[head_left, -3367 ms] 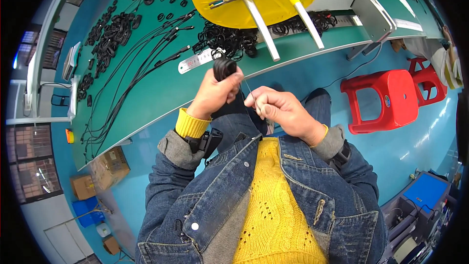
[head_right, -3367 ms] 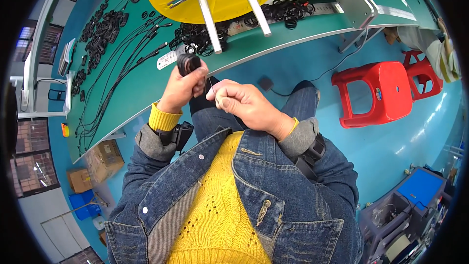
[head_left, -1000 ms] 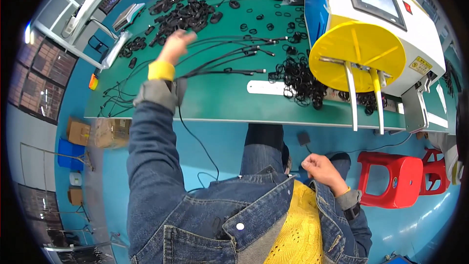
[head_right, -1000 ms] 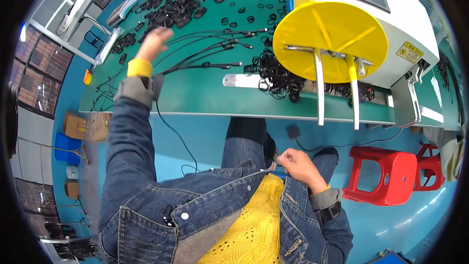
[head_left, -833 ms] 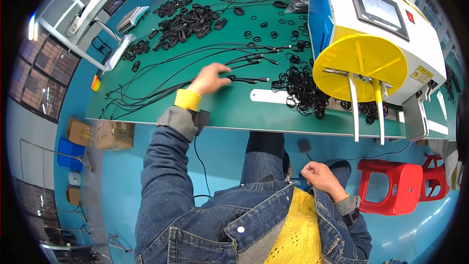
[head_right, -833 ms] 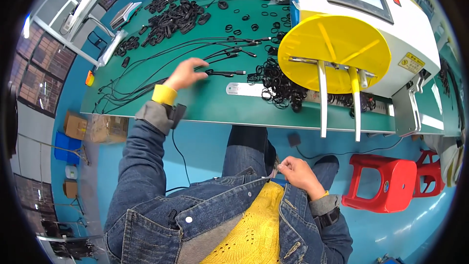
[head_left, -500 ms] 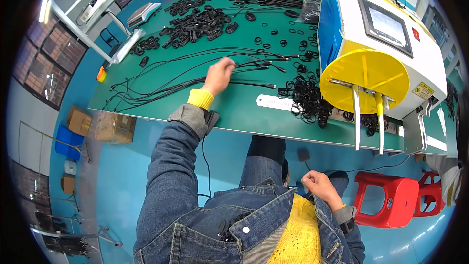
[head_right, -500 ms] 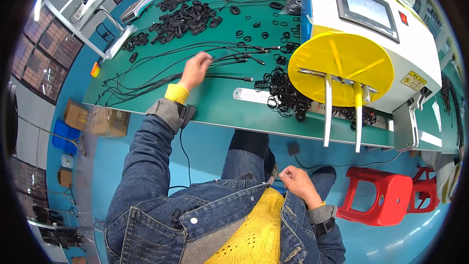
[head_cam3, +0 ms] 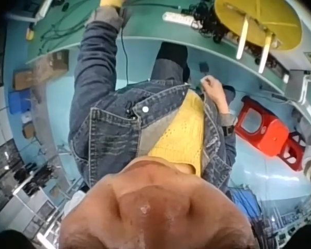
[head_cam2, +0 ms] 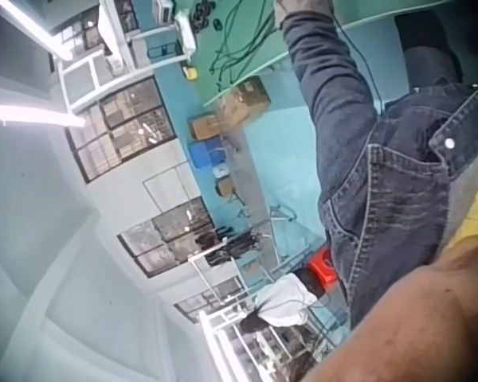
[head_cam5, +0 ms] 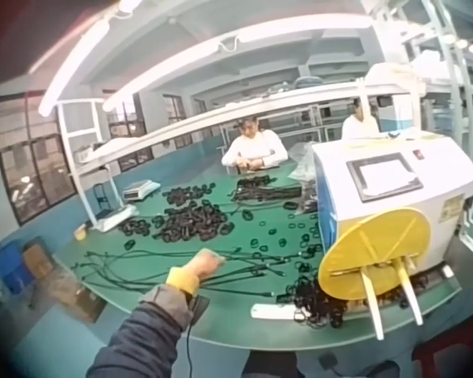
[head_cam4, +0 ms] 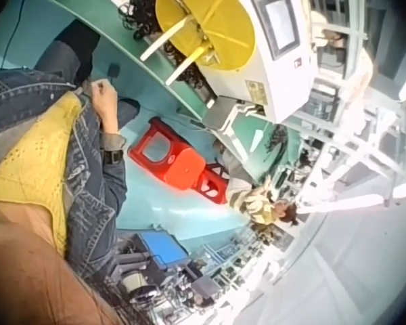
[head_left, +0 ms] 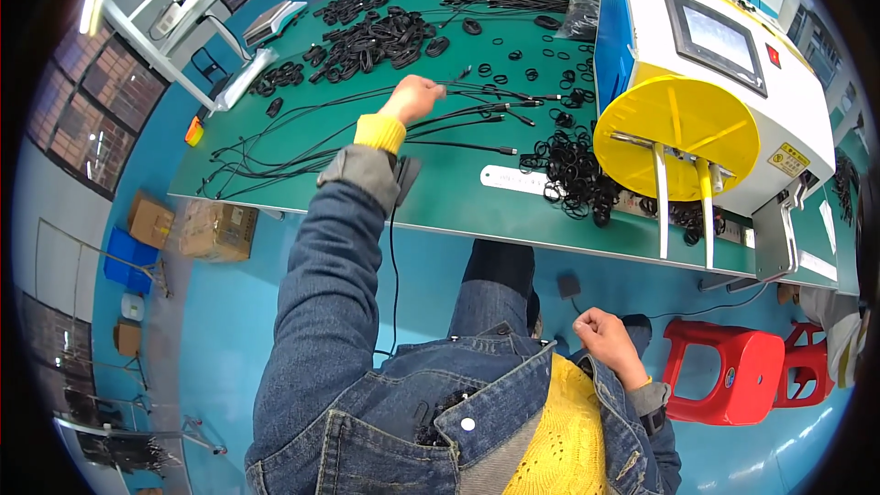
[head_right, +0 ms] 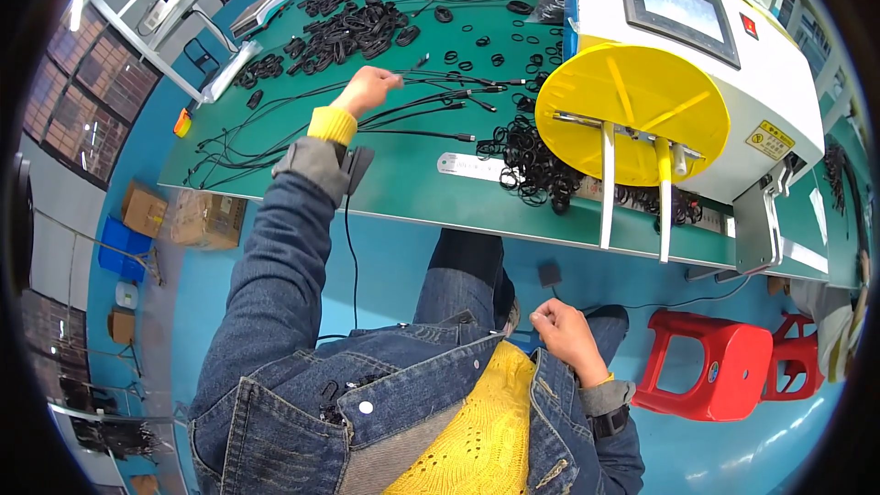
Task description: The person picks up a cable, winds it around the rods of a machine, and removes the coiled cable. They then secure the coil with a tie and place it on the table.
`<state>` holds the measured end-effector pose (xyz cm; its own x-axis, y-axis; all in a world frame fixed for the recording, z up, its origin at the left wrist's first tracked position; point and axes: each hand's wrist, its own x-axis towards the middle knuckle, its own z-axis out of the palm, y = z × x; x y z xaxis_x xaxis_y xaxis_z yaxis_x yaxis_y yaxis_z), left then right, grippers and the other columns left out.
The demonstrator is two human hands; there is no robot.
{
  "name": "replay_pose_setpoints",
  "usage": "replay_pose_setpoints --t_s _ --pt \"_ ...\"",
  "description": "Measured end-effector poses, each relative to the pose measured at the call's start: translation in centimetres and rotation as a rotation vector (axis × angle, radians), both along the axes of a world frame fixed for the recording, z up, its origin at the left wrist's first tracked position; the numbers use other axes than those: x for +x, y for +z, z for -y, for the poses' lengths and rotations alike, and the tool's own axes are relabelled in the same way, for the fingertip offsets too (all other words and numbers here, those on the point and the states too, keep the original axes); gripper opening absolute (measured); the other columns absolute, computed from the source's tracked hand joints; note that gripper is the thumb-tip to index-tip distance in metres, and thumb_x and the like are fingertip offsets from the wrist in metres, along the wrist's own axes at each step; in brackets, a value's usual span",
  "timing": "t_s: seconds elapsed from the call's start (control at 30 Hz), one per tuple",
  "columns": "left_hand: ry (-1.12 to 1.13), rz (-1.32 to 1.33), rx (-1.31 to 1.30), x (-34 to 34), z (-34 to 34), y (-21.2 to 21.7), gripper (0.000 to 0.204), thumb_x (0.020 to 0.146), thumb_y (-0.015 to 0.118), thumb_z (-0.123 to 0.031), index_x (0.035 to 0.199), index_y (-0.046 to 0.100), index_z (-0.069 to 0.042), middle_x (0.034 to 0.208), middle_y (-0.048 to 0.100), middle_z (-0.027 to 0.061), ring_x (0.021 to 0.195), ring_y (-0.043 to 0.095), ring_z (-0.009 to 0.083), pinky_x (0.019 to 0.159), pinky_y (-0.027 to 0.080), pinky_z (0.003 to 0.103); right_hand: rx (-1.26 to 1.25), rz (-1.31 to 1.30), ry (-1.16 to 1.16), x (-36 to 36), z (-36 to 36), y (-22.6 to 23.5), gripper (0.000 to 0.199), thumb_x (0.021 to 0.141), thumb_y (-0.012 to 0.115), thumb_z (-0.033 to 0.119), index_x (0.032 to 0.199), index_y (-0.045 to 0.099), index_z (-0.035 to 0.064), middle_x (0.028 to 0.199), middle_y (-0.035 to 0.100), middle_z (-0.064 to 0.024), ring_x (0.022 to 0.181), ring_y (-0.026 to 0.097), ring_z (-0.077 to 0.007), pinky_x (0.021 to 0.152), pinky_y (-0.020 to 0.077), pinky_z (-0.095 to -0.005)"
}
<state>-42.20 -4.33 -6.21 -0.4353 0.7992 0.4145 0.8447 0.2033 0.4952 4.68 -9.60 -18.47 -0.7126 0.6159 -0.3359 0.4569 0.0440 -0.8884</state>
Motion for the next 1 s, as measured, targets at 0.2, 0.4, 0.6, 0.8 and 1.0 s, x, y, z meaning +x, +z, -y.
replay_pose_setpoints --t_s 0.2,0.4,0.6,0.8,1.0 --pt "0.056 0.188 -0.02 0.5 -1.5 3.2 0.026 0.085 0.057 -0.027 0.091 0.068 -0.003 0.065 0.058 0.0031 0.062 0.051 0.0112 0.062 0.043 0.026 -0.01 0.002 -0.044 1.7 -0.7 -0.3 0.015 0.085 0.056 0.013 0.081 0.055 -0.001 0.063 0.055 -0.0007 0.056 0.052 -0.0071 0.051 0.0428 -0.0226" --pt "-0.103 0.475 0.235 3.3 -1.2 3.5 0.023 0.087 0.056 -0.02 0.094 0.066 0.0 0.069 0.058 -0.0011 0.065 0.05 0.0072 0.06 0.041 0.022 0.082 -0.042 -0.026 2.9 -2.1 -0.7 0.016 0.081 0.058 0.015 0.082 0.058 -0.0015 0.062 0.057 -0.009 0.056 0.056 -0.0162 0.052 0.0433 -0.0287" --pt "-0.468 -0.08 0.331 15.9 -1.0 9.1 0.013 0.081 0.059 -0.004 0.091 0.066 -0.001 0.067 0.055 0.0038 0.056 0.048 0.009 0.053 0.038 0.021 0.602 -0.342 -0.428 4.8 -3.8 5.2 0.01 0.08 0.061 0.007 0.086 0.061 -0.0015 0.066 0.056 -0.0094 0.056 0.052 -0.018 0.052 0.0419 -0.0276" --pt "-0.904 -0.47 0.385 30.5 -0.6 10.7 0.021 0.067 0.067 -0.002 0.087 0.067 -0.006 0.063 0.052 0.0059 0.052 0.053 0.0189 0.044 0.042 0.028 1.559 -0.452 -0.457 8.1 -7.4 15.1 0.033 0.069 0.071 0.003 0.1 0.062 -0.0025 0.076 0.054 -0.0074 0.062 0.051 -0.021 0.052 0.0427 -0.0301" --pt "-0.927 -0.339 0.398 37.0 -3.5 9.0 0.016 0.07 0.067 -0.004 0.086 0.067 -0.007 0.064 0.052 0.0064 0.052 0.054 0.0204 0.046 0.043 0.028 1.643 -0.264 -0.508 9.9 -10.6 15.4 0.037 0.066 0.07 -0.003 0.102 0.062 -0.004 0.079 0.055 -0.0102 0.068 0.053 -0.0235 0.056 0.0445 -0.0319"
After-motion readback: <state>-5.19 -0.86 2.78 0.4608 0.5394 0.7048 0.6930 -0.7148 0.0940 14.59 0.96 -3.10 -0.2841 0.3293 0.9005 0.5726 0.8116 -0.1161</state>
